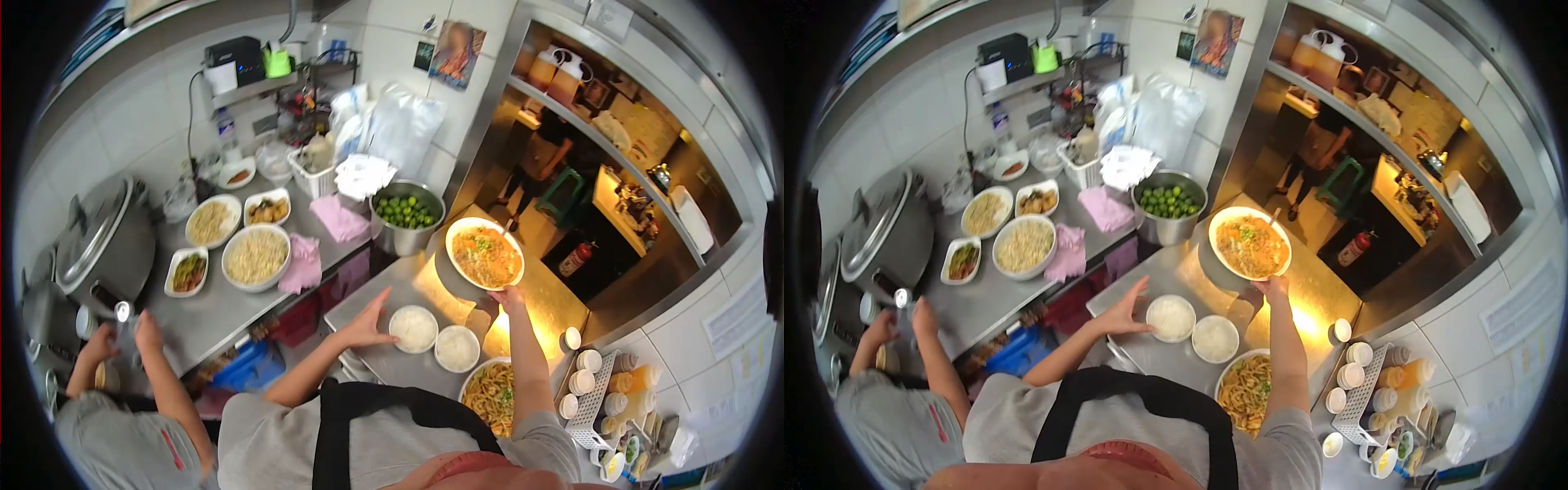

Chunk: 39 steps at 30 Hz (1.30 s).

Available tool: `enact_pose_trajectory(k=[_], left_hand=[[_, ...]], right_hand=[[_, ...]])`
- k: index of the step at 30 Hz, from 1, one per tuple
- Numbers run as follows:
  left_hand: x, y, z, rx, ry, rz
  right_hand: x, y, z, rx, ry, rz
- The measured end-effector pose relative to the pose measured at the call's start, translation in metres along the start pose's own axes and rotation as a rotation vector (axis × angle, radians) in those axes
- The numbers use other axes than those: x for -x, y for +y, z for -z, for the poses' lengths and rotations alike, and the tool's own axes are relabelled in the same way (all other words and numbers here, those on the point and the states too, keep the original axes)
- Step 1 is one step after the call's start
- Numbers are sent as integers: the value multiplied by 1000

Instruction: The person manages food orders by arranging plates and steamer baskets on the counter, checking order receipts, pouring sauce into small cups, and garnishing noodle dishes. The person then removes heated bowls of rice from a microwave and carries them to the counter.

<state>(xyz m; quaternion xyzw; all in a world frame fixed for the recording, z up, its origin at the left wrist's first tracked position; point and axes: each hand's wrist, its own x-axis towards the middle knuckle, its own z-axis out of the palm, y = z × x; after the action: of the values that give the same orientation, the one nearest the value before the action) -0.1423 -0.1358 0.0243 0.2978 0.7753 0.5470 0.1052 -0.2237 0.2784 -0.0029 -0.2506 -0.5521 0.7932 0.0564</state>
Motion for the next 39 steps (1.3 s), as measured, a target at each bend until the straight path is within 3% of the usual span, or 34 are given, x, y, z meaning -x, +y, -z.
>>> enact_pose_trajectory(k=[8,12,14,17,19,21,22,23,24,26,28,30,32,34,36,38,39], left_hand=[[-4,-58,73,147,-27,67],[-9,-62,96,208,-98,84],[-8,-65,111,207,-129,104],[-8,-50,143,189,-81,-5],[-3,-16,190,-44,-36,-57],[16,-20,232,-154,251,-55],[32,-8,259,-317,497,-95],[52,6,290,-367,622,72],[72,18,315,-255,842,42],[119,27,354,-444,1269,25],[174,11,391,-424,1475,-40],[215,15,401,-299,1664,-52],[247,5,402,-270,1791,37],[285,-40,407,-407,1798,278],[314,-84,399,-510,1598,705],[314,-116,377,19,1432,850],[308,-120,366,20,1416,848]], right_hand=[[25,-14,-29,12,149,22],[-7,5,-3,49,227,38],[-14,8,2,484,368,77],[3,0,-6,482,431,38],[-10,3,-4,557,481,29],[-40,15,54,730,500,119],[-51,11,77,774,501,145],[-65,3,99,752,484,162],[-44,-14,77,602,441,106],[-10,-50,42,304,389,-15],[43,-39,-21,854,599,418],[48,-39,-21,803,554,417],[53,-38,-26,735,535,422],[55,-35,-38,755,535,463],[49,-32,-46,792,525,498],[42,-28,-56,823,529,535],[39,-26,-60,775,409,643]])
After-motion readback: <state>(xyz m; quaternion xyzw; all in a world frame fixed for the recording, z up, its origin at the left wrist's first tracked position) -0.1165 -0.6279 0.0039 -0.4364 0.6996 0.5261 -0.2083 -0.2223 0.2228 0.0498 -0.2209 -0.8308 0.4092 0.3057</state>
